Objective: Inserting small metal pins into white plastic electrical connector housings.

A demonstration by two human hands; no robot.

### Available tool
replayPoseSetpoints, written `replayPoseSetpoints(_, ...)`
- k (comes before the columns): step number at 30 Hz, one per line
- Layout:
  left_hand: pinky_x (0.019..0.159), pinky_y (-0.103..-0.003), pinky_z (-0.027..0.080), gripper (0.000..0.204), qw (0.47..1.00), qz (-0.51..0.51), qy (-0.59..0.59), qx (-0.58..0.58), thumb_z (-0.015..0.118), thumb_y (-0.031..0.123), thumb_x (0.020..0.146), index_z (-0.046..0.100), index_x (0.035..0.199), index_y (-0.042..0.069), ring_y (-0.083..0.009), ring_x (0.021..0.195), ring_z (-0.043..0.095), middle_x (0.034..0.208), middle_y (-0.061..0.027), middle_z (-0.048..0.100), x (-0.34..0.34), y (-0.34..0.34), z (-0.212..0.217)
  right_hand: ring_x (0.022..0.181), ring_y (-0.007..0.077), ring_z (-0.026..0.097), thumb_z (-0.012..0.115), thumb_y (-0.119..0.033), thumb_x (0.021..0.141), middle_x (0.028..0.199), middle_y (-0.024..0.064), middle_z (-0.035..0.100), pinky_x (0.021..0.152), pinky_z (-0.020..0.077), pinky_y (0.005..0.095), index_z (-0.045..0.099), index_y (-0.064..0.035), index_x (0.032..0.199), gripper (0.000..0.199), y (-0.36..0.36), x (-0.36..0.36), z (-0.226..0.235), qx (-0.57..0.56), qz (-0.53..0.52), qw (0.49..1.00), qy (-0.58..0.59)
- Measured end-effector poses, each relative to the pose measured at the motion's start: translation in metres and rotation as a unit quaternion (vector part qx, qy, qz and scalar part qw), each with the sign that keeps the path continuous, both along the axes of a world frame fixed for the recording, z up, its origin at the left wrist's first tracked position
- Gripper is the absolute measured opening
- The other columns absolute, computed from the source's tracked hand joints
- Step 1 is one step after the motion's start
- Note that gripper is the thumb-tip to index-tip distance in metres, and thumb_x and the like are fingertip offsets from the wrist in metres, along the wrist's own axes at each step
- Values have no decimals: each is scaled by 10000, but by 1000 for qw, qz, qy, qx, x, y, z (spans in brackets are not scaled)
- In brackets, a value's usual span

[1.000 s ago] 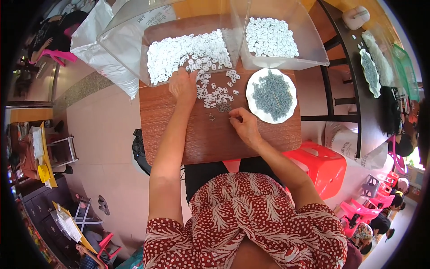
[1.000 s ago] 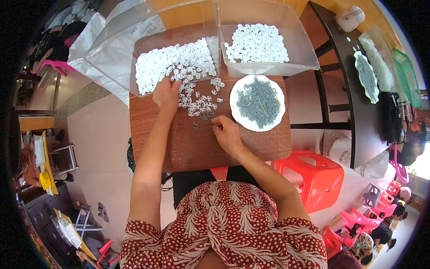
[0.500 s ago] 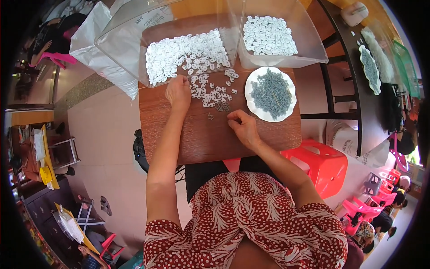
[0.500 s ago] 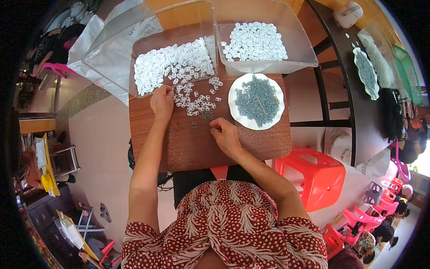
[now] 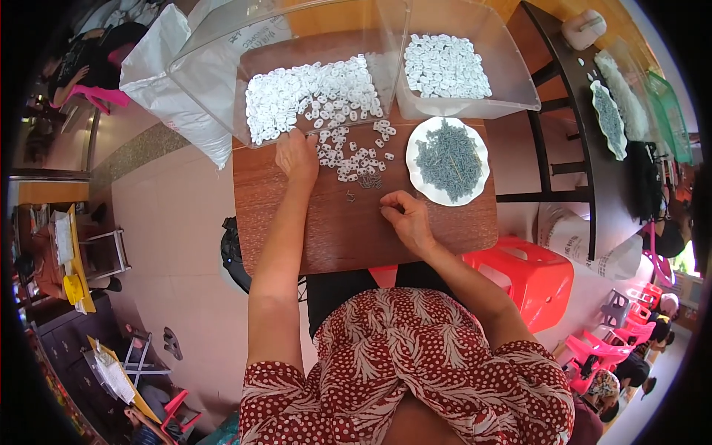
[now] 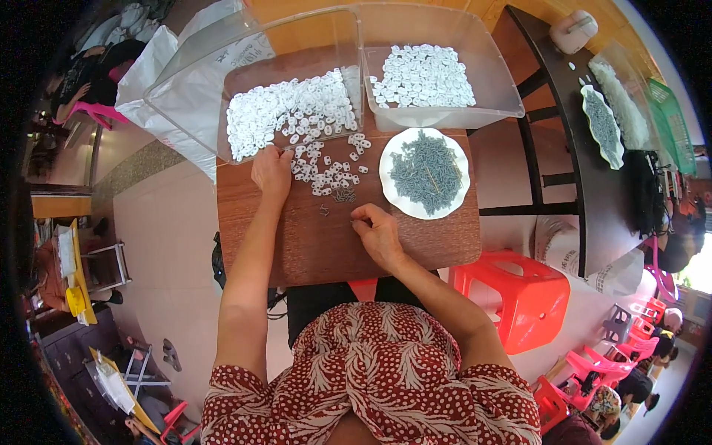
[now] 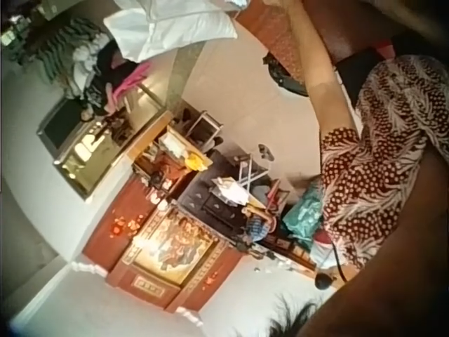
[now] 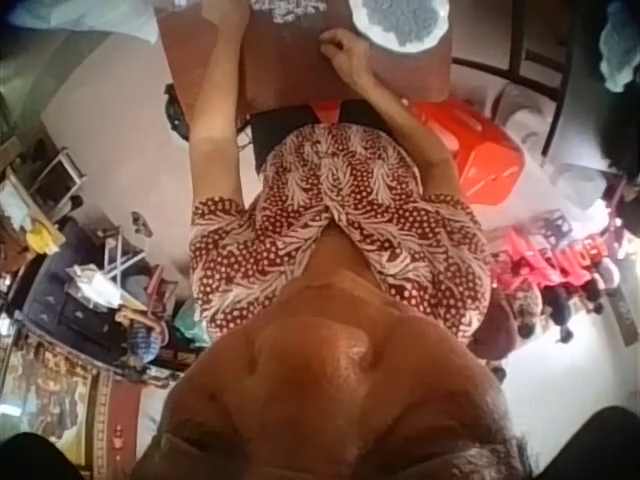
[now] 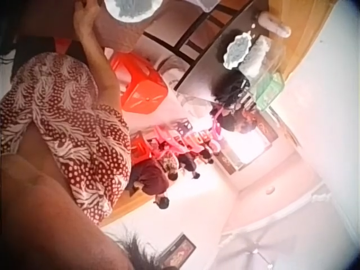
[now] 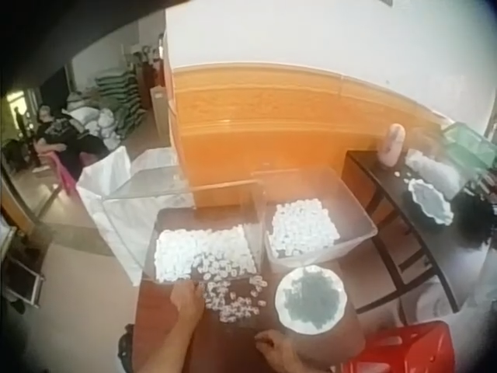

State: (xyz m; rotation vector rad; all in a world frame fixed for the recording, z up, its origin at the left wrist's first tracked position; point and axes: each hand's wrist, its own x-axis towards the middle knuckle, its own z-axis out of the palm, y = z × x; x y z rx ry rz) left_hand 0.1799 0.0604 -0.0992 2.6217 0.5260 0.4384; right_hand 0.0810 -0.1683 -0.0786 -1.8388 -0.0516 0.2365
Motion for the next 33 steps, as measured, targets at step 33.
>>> replayPoseSetpoints(33, 578, -349, 439, 77, 963, -56, -35, -261, 619, 102, 752, 605, 790, 37, -223, 618, 577, 646, -89, 591, -95, 19, 10, 683, 69, 521, 609, 3, 774, 744, 11, 588, 598, 423, 213, 603, -8, 866, 93, -3, -27, 23, 39, 7, 999, -19)
